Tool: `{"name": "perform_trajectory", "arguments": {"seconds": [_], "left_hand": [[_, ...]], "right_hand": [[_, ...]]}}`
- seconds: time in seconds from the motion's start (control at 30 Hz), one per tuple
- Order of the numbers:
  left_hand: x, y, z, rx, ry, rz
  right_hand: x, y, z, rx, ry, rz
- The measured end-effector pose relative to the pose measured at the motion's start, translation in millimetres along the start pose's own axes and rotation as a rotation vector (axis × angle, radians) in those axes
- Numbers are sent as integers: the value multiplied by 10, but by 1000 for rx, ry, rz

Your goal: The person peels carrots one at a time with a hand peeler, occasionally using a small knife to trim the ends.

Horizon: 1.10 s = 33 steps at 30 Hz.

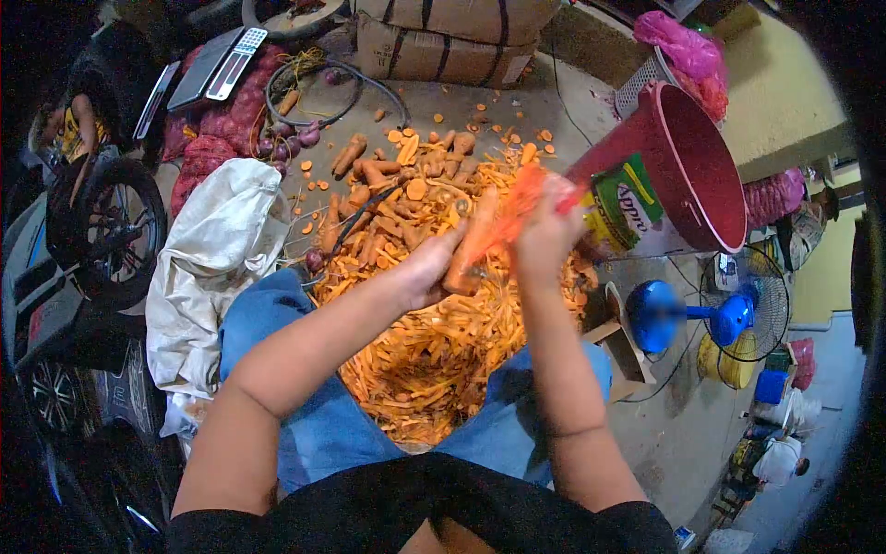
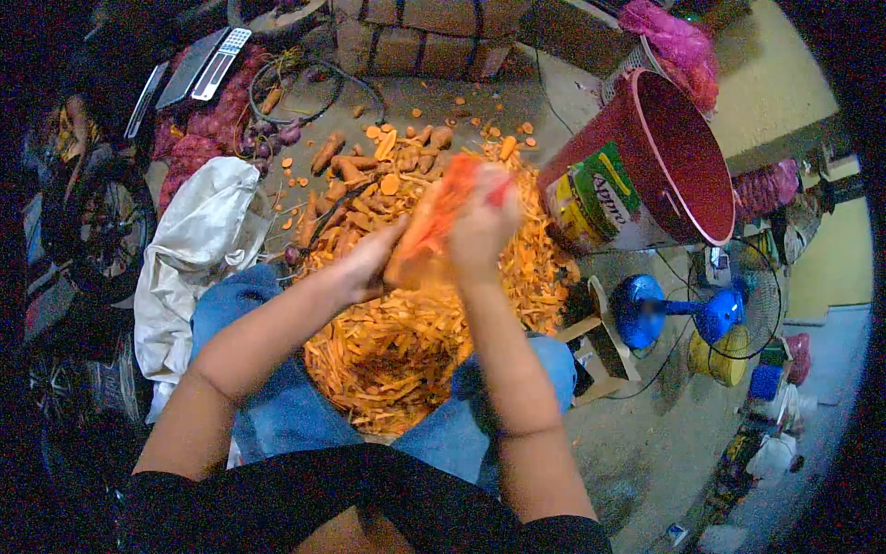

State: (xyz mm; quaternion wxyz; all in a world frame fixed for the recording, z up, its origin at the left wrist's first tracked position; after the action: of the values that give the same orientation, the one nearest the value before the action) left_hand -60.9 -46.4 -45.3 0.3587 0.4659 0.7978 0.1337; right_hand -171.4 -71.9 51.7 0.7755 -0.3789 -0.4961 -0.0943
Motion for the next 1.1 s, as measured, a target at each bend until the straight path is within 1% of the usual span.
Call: {"name": "perform_trajectory", "arguments": {"seconds": [0.03,0.07,0.13,0.17,0.2,0.23,0.27,0.3,0.33,0.37,0.4,0.43,0.5,0.57,0.6,0.63,0.67,0.7,0.73,0.77,0.83,0.87,0.9,0.93,0.97,1.0,1.03,1.07,1.1], "left_hand": [[-39,-2,-2,-33,13,-39],[-67,-10,-2,-65,26,-76],[-44,-52,9,-54,74,-87],[-20,-47,14,-27,-71,-55],[2,-41,9,0,-218,-21],[-1,40,-102,89,-312,-103],[123,96,-152,112,-319,69],[119,115,-200,105,-338,2],[111,126,-234,98,-357,-65],[113,84,-202,100,-359,-64],[129,5,-100,60,-240,-14],[131,-36,-35,21,-121,37],[42,-43,12,-1,-78,13],[-5,-85,13,-12,55,-33],[13,-104,48,-13,54,-32],[16,-120,88,-1,-22,-50],[10,-123,107,9,-98,-69],[-3,-99,87,7,-96,-70],[-14,-74,33,27,-180,-59],[-26,-43,-35,49,-263,-47],[25,89,-170,52,-292,-31],[83,133,-209,51,-320,-11],[82,129,-234,54,-274,-52],[72,113,-206,54,-273,-52],[59,70,-118,-6,-164,-22],[48,34,-43,-65,-55,8],[15,7,-30,-65,-52,4],[-43,-13,-2,-85,22,-39],[-74,-24,31,-105,94,-79]], "right_hand": [[68,146,-101,89,-18,-95],[96,169,-101,88,-17,-96],[42,214,-176,221,186,-186],[-142,152,-175,118,-26,-150],[-186,-31,-60,-23,73,-62],[-228,-210,99,-164,172,27],[-447,-349,254,-234,138,-108],[-685,-439,425,-303,106,-247],[-803,-500,560,-384,18,-302],[-858,-522,634,-371,87,-318],[-783,-531,687,-357,154,-332],[-711,-488,667,-359,154,-329],[-274,-340,308,-141,9,61],[78,-19,16,-3,-63,-54],[106,140,-84,96,-12,-108],[95,236,-160,195,38,-161],[51,235,-169,195,37,-163],[-19,206,-157,152,20,-189],[-69,150,-143,108,2,-213],[33,13,-25,-81,42,-31],[-564,-332,220,-170,55,-71],[-620,-376,358,-279,-126,-287],[-789,-446,450,-366,-329,-310],[-835,-480,566,-386,-132,-337],[-847,-485,561,-336,-116,-298],[-685,-461,529,-285,-100,-259],[-440,-402,375,-166,-229,-210],[-209,-285,171,-44,-359,-161],[-57,-134,88,-96,-134,-2]]}}
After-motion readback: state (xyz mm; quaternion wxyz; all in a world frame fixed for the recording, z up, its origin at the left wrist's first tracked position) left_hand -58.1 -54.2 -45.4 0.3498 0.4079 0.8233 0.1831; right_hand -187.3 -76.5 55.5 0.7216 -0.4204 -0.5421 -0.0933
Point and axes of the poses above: each hand's wrist, its own y-axis away from the middle knuckle, its own z-axis out of the back of the hand, x = y × z, the point moved 7 cm from there along -y, towards the middle knuckle, and after that the axes turned 6 degrees about y, right-handed, at the moved point
